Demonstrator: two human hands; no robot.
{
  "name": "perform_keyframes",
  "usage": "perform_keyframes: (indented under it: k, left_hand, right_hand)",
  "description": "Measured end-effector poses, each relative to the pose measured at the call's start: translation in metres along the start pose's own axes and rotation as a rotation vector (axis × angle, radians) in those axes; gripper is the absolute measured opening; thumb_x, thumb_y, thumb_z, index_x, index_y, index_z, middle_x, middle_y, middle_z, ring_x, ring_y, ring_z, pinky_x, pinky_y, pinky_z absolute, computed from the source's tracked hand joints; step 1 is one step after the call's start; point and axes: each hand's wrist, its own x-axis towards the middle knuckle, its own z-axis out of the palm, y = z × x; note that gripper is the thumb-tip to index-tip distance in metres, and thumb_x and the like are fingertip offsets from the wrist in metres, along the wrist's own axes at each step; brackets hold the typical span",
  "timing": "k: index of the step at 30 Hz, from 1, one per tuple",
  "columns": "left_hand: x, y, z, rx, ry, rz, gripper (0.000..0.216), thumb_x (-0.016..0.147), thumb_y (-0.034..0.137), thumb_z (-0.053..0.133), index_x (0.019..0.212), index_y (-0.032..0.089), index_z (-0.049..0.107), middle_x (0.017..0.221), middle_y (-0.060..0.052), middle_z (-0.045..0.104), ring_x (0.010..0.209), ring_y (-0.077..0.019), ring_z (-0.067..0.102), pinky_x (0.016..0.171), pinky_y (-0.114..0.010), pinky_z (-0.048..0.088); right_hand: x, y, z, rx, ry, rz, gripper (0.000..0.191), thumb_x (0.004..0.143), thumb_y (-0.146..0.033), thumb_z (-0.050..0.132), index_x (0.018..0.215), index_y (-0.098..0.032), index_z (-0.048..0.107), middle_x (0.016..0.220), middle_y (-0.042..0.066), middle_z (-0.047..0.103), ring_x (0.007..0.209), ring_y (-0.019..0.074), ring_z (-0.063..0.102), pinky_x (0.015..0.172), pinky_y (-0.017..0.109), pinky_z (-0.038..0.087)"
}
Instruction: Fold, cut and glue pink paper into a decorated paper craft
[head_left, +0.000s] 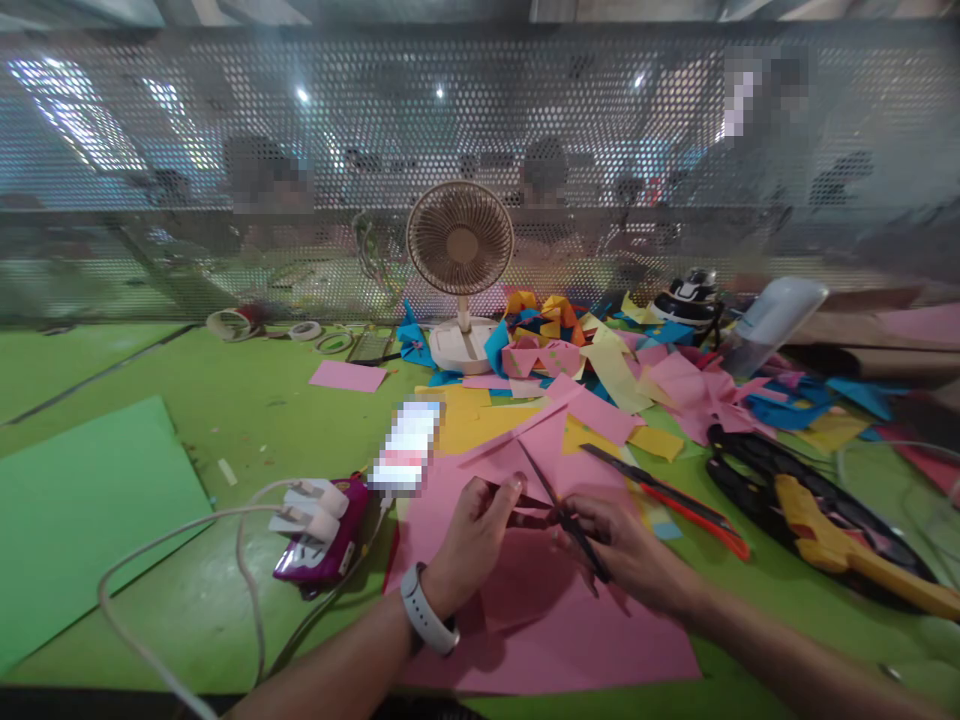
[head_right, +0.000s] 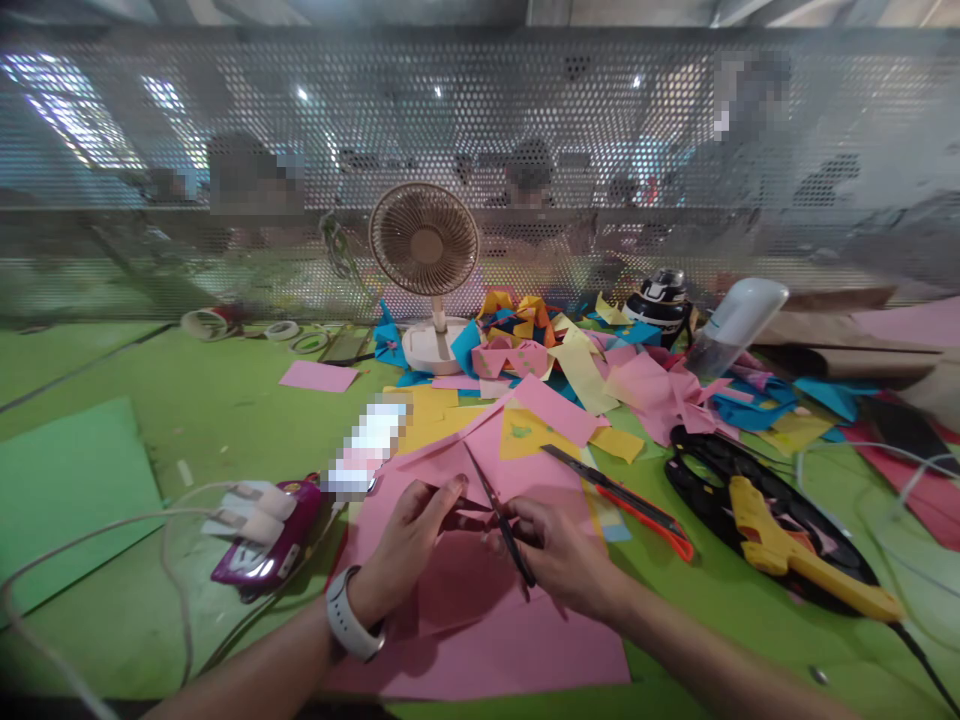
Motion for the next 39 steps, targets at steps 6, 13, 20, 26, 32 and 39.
perform_keyframes:
  k: [6,13,20,26,32,39]
  left_hand:
    - [-0.0003,0.0016,0.0002,0.004,-0.029,0.000,0.028,0.071,0.041,0.065,0.070,0.016,0.052,0.067,0.000,0.060,0.067,-0.0200,0.065,0.065,-0.030,0.052]
    - [-0.0019,0.0022,0.0008,0.019,-0.037,0.016,0.031,0.072,0.044,0.063,0.068,0.016,0.051,0.067,0.001,0.060,0.069,-0.0196,0.065,0.066,-0.031,0.052]
    - [-0.0008,-0.0033,-0.0018,0.042,0.002,0.031,0.029,0.073,0.042,0.063,0.071,0.015,0.052,0.070,0.000,0.058,0.070,-0.0188,0.064,0.066,-0.030,0.052]
    - [0.0006,-0.0043,-0.0019,0.049,0.028,0.037,0.030,0.068,0.042,0.067,0.068,0.015,0.055,0.070,0.000,0.057,0.067,-0.0186,0.063,0.065,-0.031,0.050]
    - [0.0010,-0.0048,-0.0029,0.086,0.047,0.043,0.031,0.068,0.043,0.067,0.067,0.015,0.055,0.069,-0.001,0.060,0.065,-0.0177,0.062,0.061,-0.028,0.049]
    - [0.0012,-0.0048,-0.0035,0.095,0.052,0.044,0.030,0.068,0.044,0.067,0.067,0.016,0.056,0.063,-0.002,0.062,0.066,-0.0192,0.063,0.059,-0.026,0.047]
  right_hand:
    - [0.0015,0.0012,-0.0011,-0.020,0.010,0.020,0.033,0.075,-0.042,0.064,0.091,-0.014,0.055,0.072,-0.001,0.056,0.054,0.0071,0.047,0.046,0.018,0.038]
    - [0.0009,0.0021,-0.0006,-0.012,0.013,0.026,0.034,0.075,-0.044,0.064,0.089,-0.015,0.055,0.069,-0.002,0.055,0.053,0.0069,0.044,0.045,0.018,0.036]
    - [0.0022,0.0009,0.0001,-0.008,0.009,0.015,0.033,0.074,-0.045,0.064,0.087,-0.015,0.054,0.069,-0.002,0.054,0.052,0.0067,0.045,0.046,0.019,0.038]
    - [0.0010,-0.0002,0.0002,-0.013,0.016,0.015,0.035,0.074,-0.046,0.064,0.088,-0.015,0.056,0.070,-0.002,0.054,0.053,0.0070,0.045,0.045,0.018,0.038]
    - [0.0003,-0.0028,0.0010,-0.015,0.013,-0.004,0.032,0.074,-0.046,0.064,0.083,-0.016,0.055,0.066,-0.003,0.050,0.049,0.0057,0.042,0.044,0.017,0.037]
    - [0.0012,-0.0035,0.0008,-0.040,0.027,0.011,0.032,0.073,-0.045,0.065,0.084,-0.017,0.056,0.068,-0.002,0.053,0.052,0.0070,0.044,0.043,0.017,0.034]
